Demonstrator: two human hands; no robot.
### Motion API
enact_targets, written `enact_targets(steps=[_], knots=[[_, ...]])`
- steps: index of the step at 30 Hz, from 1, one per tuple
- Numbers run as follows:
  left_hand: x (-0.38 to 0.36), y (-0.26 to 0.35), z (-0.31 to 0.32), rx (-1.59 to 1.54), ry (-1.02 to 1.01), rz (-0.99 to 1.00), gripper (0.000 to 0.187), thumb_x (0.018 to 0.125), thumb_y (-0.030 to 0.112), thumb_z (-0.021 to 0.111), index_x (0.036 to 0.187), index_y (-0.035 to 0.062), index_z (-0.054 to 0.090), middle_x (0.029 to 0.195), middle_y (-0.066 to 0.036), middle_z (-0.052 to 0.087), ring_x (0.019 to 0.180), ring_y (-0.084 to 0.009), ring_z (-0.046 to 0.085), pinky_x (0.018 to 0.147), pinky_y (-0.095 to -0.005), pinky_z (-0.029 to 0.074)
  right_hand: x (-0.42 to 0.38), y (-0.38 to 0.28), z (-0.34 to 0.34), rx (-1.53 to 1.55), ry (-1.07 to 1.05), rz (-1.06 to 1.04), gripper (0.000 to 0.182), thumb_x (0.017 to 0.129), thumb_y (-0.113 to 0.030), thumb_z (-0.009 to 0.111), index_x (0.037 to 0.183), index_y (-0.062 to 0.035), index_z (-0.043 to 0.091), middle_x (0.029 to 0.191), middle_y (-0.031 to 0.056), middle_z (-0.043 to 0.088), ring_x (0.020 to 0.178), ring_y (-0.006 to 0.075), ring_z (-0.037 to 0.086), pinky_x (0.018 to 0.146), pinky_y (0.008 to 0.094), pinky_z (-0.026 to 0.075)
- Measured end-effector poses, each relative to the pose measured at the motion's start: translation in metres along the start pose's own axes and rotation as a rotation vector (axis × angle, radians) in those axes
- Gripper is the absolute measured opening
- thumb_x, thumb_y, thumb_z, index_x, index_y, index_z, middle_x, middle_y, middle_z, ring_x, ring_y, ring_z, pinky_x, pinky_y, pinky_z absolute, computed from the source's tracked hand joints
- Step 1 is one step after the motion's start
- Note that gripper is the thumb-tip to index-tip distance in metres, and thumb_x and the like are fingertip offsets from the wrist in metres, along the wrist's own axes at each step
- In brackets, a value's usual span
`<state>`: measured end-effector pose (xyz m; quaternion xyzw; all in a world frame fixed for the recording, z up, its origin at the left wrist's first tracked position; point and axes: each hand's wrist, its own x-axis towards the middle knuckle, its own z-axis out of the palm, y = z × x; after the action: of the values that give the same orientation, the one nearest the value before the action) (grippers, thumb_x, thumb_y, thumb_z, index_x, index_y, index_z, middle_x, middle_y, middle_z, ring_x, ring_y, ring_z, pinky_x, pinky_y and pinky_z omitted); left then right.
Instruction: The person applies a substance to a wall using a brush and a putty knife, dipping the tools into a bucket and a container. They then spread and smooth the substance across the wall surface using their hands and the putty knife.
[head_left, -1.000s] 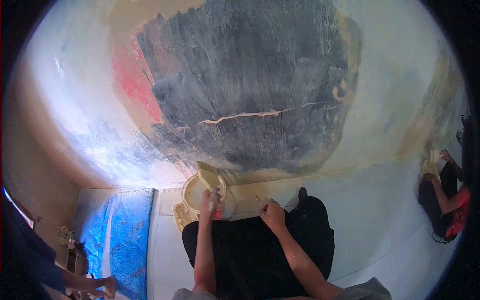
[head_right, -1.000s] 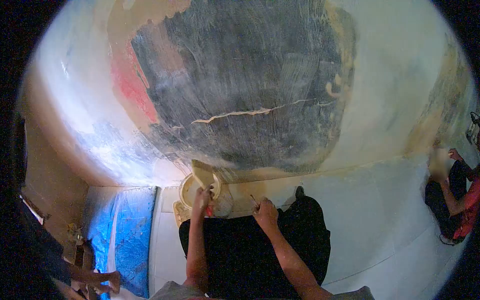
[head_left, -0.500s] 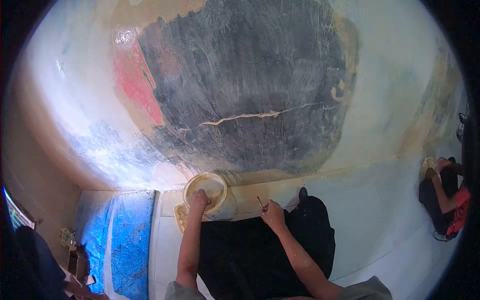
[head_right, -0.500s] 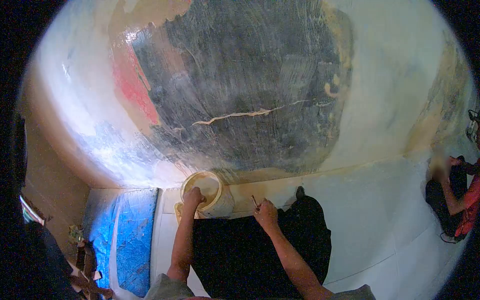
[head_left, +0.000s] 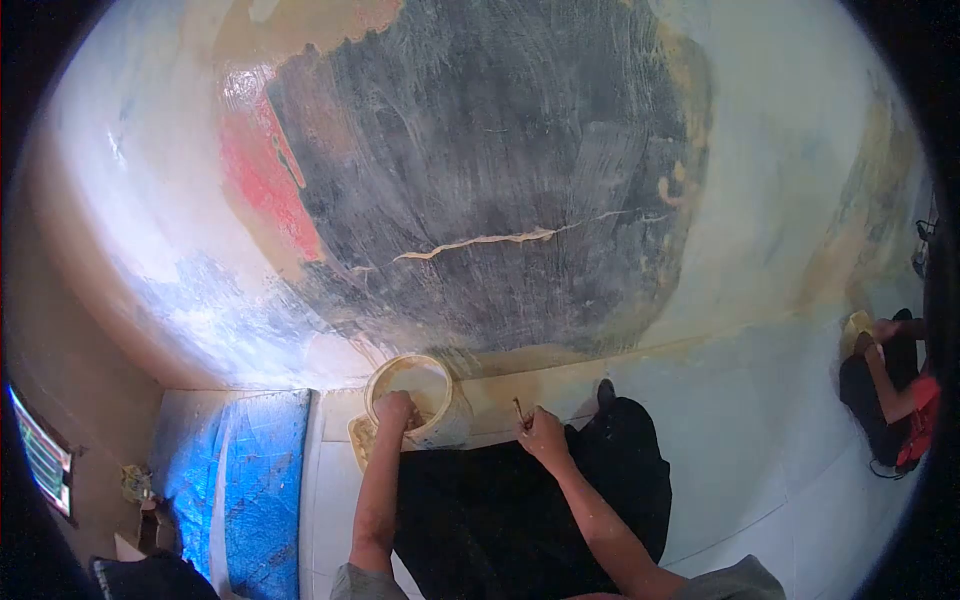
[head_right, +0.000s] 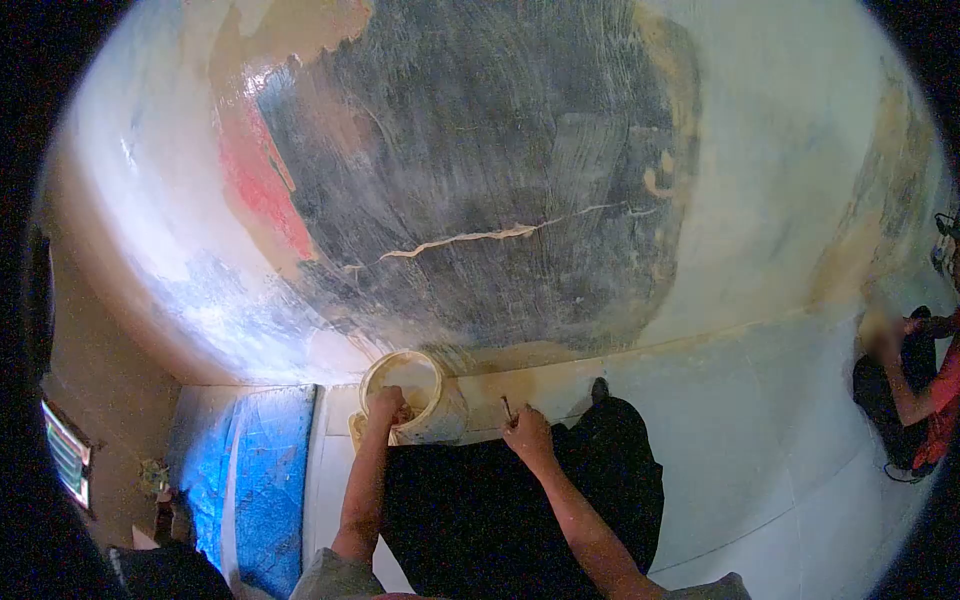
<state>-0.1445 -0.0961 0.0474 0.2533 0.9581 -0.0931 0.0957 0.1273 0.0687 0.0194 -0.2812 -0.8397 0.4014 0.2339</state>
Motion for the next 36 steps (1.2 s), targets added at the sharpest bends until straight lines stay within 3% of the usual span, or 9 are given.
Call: enact_targets(steps=[7,9,11,13,14,16,18,27,36], knots=[[-0.075,0.045,-0.067,-0.017,0.281,0.053,0.030,0.075,0.025,0.063,0.097,0.0063,0.066,0.093,-0.014,0.066,0.083,-0.0270,0.065,0.069,-0.0399,0.052,0.005,-0.004,0.001,0.063,0.039,0.065,0.021,0.075,-0.014,0.064,0.080,0.0002,0.050,0.067,0.0150,0.060,0.067,0.0308,0.062,0.063,0.0376,0.048],[-0.091,0.071,-0.051,0.000,0.933,0.351,0.039,0.074,0.025,0.066,0.105,0.0025,0.062,0.097,-0.017,0.065,0.083,-0.0299,0.064,0.072,-0.0399,0.052,0.009,0.004,0.010,0.254,0.114,0.061,0.016,0.076,-0.009,0.062,0.080,-0.0007,0.048,0.068,0.0104,0.059,0.066,0.0203,0.062,0.061,0.0322,0.048],[-0.076,0.097,-0.010,-0.368,0.714,0.590,0.046,0.075,0.025,0.066,0.112,-0.0005,0.056,0.106,-0.019,0.061,0.088,-0.0365,0.061,0.076,-0.0400,0.051,0.014,0.012,0.017,0.349,0.139,0.026,0.014,0.077,-0.006,0.061,0.082,-0.0007,0.049,0.070,0.0085,0.059,0.067,0.0162,0.060,0.061,0.0299,0.048],[-0.088,0.137,-0.019,-0.791,0.090,0.624,0.039,0.079,0.018,0.065,0.111,-0.0025,0.055,0.106,-0.016,0.062,0.089,-0.0337,0.062,0.075,-0.0373,0.052,0.014,0.017,0.016,0.438,0.166,-0.013,0.012,0.077,-0.003,0.060,0.085,-0.0007,0.050,0.073,0.0065,0.058,0.068,0.0120,0.058,0.060,0.0276,0.047],[-0.091,0.149,-0.009,-0.800,0.093,0.634,0.039,0.079,0.018,0.065,0.111,-0.0025,0.055,0.106,-0.016,0.062,0.089,-0.0337,0.062,0.075,-0.0373,0.052,0.014,0.019,0.015,0.391,0.173,-0.023,0.018,0.076,-0.006,0.062,0.089,0.0006,0.051,0.077,0.0101,0.060,0.070,0.0174,0.060,0.063,0.0308,0.048],[-0.099,0.165,0.015,-1.714,-0.270,0.556,0.031,0.082,0.011,0.063,0.108,-0.0038,0.057,0.097,-0.012,0.065,0.085,-0.0240,0.063,0.073,-0.0330,0.052,0.016,0.023,0.011,0.331,0.195,-0.036,0.024,0.074,-0.008,0.064,0.093,0.0020,0.052,0.080,0.0136,0.062,0.073,0.0228,0.062,0.066,0.0340,0.048],[-0.102,0.163,0.013,-1.727,-0.305,0.549,0.028,0.082,0.008,0.063,0.107,-0.0042,0.058,0.095,-0.011,0.065,0.084,-0.0198,0.062,0.073,-0.0313,0.052,0.013,0.024,0.011,0.475,0.102,0.035,0.014,0.080,0.001,0.058,0.093,0.0021,0.054,0.081,0.0042,0.058,0.072,0.0097,0.055,0.064,0.0235,0.046],[-0.093,0.139,0.021,-1.806,-0.228,0.527,0.028,0.076,0.004,0.069,0.101,-0.0024,0.059,0.092,-0.007,0.064,0.083,-0.0146,0.060,0.072,-0.0273,0.050,0.010,-0.007,-0.016,0.819,-0.328,0.208,0.013,0.083,-0.004,0.061,0.094,0.0015,0.056,0.080,0.0034,0.059,0.072,0.0101,0.056,0.066,0.0254,0.048],[-0.079,0.154,0.033,-1.989,-0.454,0.517,0.027,0.084,0.012,0.061,0.108,0.0034,0.053,0.094,-0.006,0.058,0.076,-0.0149,0.059,0.066,-0.0277,0.048,0.017,-0.016,-0.035,0.988,-0.241,0.382,0.011,0.083,-0.010,0.059,0.093,-0.0045,0.058,0.085,0.0032,0.059,0.076,0.0141,0.057,0.069,0.0270,0.046]])
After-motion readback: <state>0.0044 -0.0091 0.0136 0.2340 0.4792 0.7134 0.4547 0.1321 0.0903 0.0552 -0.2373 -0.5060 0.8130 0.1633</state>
